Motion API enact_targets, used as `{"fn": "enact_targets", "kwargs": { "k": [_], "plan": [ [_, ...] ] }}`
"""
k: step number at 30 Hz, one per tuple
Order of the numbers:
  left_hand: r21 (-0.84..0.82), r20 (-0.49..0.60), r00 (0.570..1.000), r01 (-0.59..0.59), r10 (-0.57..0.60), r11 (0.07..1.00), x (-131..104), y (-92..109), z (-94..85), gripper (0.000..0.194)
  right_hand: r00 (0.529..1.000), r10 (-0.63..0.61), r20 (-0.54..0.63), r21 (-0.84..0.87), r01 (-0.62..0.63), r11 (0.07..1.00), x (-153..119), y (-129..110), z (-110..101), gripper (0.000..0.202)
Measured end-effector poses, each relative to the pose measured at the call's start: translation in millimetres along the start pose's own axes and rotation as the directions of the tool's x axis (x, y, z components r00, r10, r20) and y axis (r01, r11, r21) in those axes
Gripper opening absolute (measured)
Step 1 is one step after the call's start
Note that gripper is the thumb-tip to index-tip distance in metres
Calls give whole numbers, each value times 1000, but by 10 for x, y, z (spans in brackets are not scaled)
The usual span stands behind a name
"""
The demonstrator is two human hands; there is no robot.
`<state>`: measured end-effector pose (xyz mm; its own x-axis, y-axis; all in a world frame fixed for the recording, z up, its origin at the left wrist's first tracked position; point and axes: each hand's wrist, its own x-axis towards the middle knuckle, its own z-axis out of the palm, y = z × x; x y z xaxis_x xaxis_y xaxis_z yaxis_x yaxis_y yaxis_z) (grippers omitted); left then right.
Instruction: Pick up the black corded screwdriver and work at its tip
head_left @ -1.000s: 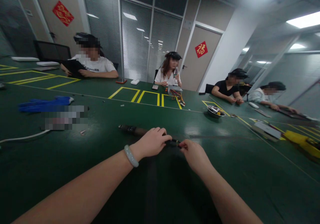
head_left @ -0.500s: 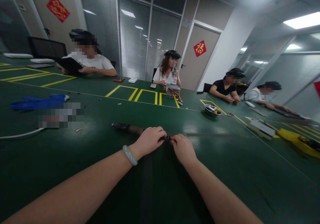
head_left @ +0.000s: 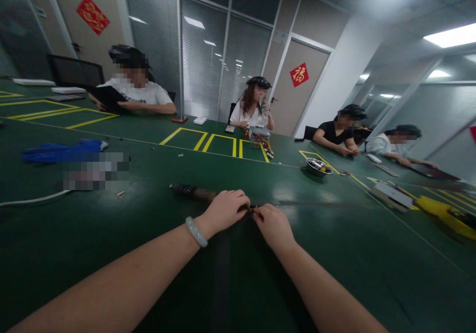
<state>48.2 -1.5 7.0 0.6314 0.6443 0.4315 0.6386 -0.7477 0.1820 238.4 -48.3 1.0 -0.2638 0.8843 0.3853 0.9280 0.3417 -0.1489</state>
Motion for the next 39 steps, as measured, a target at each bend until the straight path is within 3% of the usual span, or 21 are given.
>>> {"fn": "enact_targets", "kwargs": {
  "k": [14,29,35,39],
  "plan": [
    [-7,-1,1000,-4,4,1000,-7,2,-7,9,999,-24,-34,-49,22,999,7,5,42,13],
    [21,17,1000,8,-9,1000,4,17,-4,11,988,-132,-77,-222,112,969,71,57,183,19],
    [78,47,999,-14,10,997,-12,40,-24,17,967,-245,66,-301,253,919,156,158,220,15],
    [94,31,998,-57,55,994,-39,33,-53,33,946,-305,106,-323,323,889,224,163,176,13]
  ]
}}
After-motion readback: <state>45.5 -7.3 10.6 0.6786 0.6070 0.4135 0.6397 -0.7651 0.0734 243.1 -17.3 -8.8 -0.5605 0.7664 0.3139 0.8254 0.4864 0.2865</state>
